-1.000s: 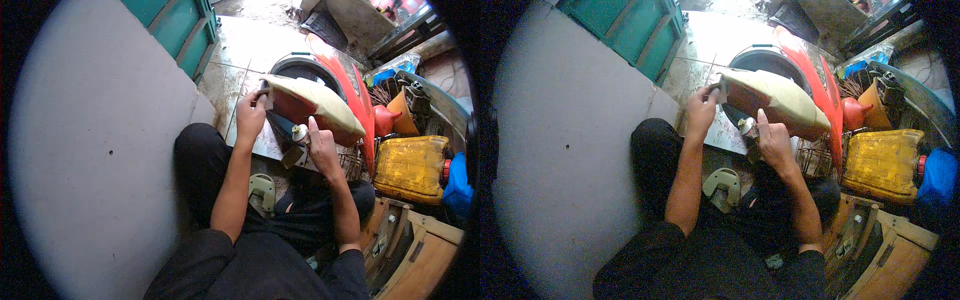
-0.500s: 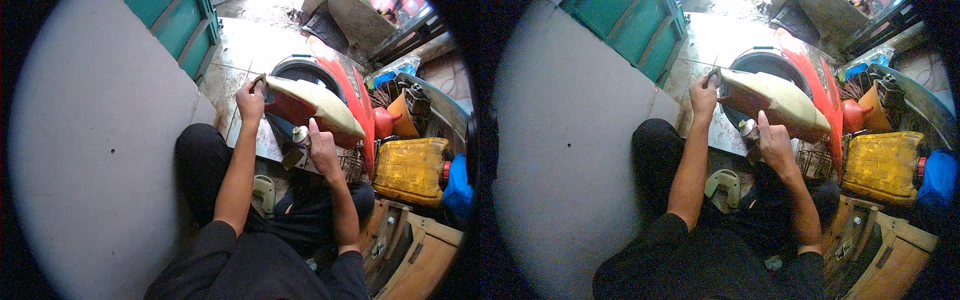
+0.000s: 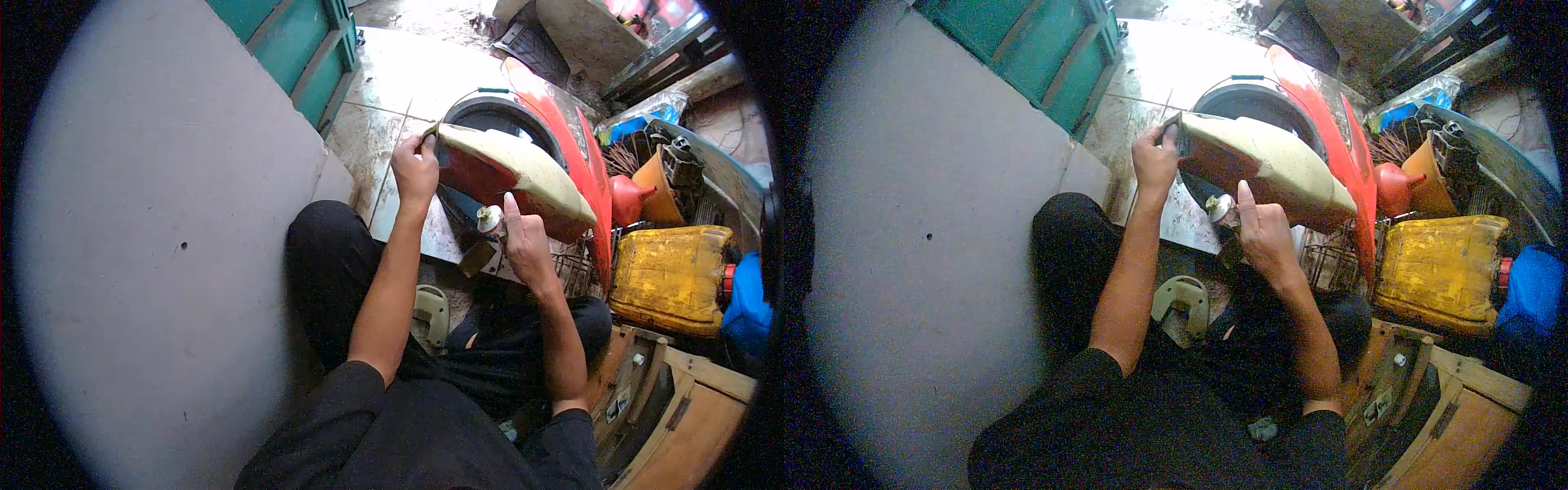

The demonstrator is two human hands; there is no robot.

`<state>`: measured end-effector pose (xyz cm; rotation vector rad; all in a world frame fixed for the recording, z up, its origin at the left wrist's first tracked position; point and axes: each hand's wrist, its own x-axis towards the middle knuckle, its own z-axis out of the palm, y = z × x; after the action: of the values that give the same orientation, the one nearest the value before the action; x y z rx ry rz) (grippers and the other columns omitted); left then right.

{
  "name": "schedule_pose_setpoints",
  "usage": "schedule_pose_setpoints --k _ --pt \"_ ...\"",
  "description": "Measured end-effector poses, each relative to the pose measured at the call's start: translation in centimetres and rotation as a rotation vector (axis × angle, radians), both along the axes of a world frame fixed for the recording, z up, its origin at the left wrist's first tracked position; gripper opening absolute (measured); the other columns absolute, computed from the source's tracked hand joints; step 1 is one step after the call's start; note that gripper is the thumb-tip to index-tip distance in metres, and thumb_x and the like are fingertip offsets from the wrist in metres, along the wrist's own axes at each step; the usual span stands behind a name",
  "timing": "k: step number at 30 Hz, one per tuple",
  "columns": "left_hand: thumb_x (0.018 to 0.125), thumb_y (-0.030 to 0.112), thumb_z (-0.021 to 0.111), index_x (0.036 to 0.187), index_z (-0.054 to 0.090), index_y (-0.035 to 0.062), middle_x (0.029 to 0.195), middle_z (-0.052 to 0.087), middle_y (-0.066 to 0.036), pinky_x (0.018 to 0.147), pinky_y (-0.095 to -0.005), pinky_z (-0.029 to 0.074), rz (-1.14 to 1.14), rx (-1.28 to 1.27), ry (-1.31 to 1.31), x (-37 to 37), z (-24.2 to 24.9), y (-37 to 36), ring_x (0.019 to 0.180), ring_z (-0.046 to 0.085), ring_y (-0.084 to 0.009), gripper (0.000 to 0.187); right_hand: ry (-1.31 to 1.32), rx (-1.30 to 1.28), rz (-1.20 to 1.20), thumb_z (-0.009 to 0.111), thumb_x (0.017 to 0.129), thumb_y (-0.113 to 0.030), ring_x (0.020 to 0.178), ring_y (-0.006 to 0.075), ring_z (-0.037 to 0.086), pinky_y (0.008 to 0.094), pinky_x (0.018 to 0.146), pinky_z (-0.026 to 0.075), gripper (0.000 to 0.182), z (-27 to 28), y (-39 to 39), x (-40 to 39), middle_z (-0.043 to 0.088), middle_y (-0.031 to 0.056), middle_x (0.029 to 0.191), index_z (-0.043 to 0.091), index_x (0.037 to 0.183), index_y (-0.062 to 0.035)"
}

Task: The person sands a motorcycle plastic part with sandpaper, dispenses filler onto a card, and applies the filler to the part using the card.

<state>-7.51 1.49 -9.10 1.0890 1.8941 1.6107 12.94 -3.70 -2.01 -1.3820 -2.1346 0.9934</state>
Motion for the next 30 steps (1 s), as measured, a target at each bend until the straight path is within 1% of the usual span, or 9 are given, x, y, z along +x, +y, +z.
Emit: schedule_pose_setpoints --k 1,3,7,13,15,19,24,28,30 --pt "0.085 0.011 0.06 0.087 0.066 -0.0053 0.075 0.064 -0.021 0.064 -0.0384 0.046 0.0 0.0 0.001 0.1 0.1 -0.1 0.065 0.061 -0.0323 0.018 -0.006 -0.043 -0.017 0.041 0.095 -0.01 0.046 0.0341 0.05 0.0465 0.047 0.034 0.034 -0.1 0.0 0.0 0.049 0.021 0.056 0.047 0.126 0.005" --pt "0.084 0.011 0.061 0.086 0.066 -0.0057 0.074 0.064 -0.023 0.063 -0.04 0.046 -0.001 0.016 -0.034 0.3 0.0 -0.2 0.065 0.062 -0.033 0.017 -0.096 0.381 0.186 0.047 0.089 -0.003 0.046 0.0332 0.051 0.0462 0.044 0.035 0.04 -0.8 0.0 0.5 0.049 0.0184 0.055 0.044 0.127 0.008" --pt "0.084 0.01 0.06 0.084 0.066 -0.0059 0.074 0.063 -0.024 0.062 -0.0404 0.045 -0.007 -0.008 -0.044 0.3 0.1 -0.5 0.066 0.063 -0.0348 0.017 -0.128 0.379 0.222 0.051 0.084 0.002 0.045 0.0321 0.051 0.0456 0.042 0.035 0.045 -1.3 0.2 0.7 0.049 0.0165 0.054 0.043 0.127 0.0114" --pt "0.082 0.01 0.059 0.084 0.067 -0.0047 0.078 0.063 -0.026 0.065 -0.044 0.048 -0.099 -0.14 0.059 -0.1 0.5 -0.4 0.073 0.064 -0.0396 0.017 -0.055 0.361 0.131 0.042 0.096 -0.011 0.048 0.036 0.052 0.0475 0.047 0.035 0.036 0.1 -0.3 0.1 0.051 0.0212 0.058 0.047 0.128 0.0027" --pt "0.08 0.01 0.058 0.084 0.067 -0.0039 0.08 0.064 -0.026 0.069 -0.0463 0.048 -0.102 -0.232 0.105 -0.3 1.1 -0.3 0.075 0.064 -0.0409 0.017 0.003 0.116 0.022 0.035 0.1 -0.02 0.049 0.0382 0.051 0.0487 0.05 0.034 0.034 0.7 -0.3 -0.2 0.05 0.0239 0.058 0.056 0.117 0.0011" --pt "0.08 0.01 0.057 0.085 0.068 -0.0029 0.08 0.064 -0.026 0.071 -0.047 0.049 -0.012 -0.271 0.092 -0.6 0.6 0.0 0.076 0.063 -0.0423 0.017 0.035 0.137 -0.016 0.035 0.101 -0.024 0.049 0.0389 0.05 0.0489 0.05 0.033 0.037 1.0 -0.3 -0.4 0.048 0.0249 0.057 0.06 0.103 0.0043" --pt "0.082 0.011 0.055 0.089 0.067 -0.002 0.083 0.064 -0.026 0.073 -0.0481 0.048 0.08 -0.117 0.161 -1.6 0.6 0.5 0.08 0.062 -0.0426 0.019 0.081 0.049 -0.078 0.035 0.101 -0.031 0.047 0.0397 0.048 0.0492 0.052 0.033 0.052 1.7 -0.5 -0.9 0.045 0.0261 0.054 0.058 0.075 0.0078" --pt "0.082 0.008 0.058 0.091 0.067 0.0009 0.089 0.063 -0.022 0.079 -0.0452 0.045 -0.032 -0.042 0.246 -1.9 -0.3 1.6 0.087 0.059 -0.0395 0.015 0.072 -0.061 -0.112 0.035 0.101 -0.031 0.047 0.0398 0.048 0.0492 0.052 0.033 0.053 1.6 -0.3 -0.6 0.045 0.0262 0.054 0.058 0.074 0.0076" --pt "0.082 0.008 0.058 0.092 0.068 0.0023 0.09 0.062 -0.021 0.08 -0.0445 0.045 -0.041 -0.035 0.277 -1.6 -0.1 1.6 0.089 0.057 -0.0389 0.015 0.051 -0.059 -0.078 0.036 0.101 -0.027 0.047 0.0388 0.049 0.0485 0.05 0.033 0.042 1.2 -0.2 -0.4 0.046 0.0254 0.055 0.06 0.093 0.0061"
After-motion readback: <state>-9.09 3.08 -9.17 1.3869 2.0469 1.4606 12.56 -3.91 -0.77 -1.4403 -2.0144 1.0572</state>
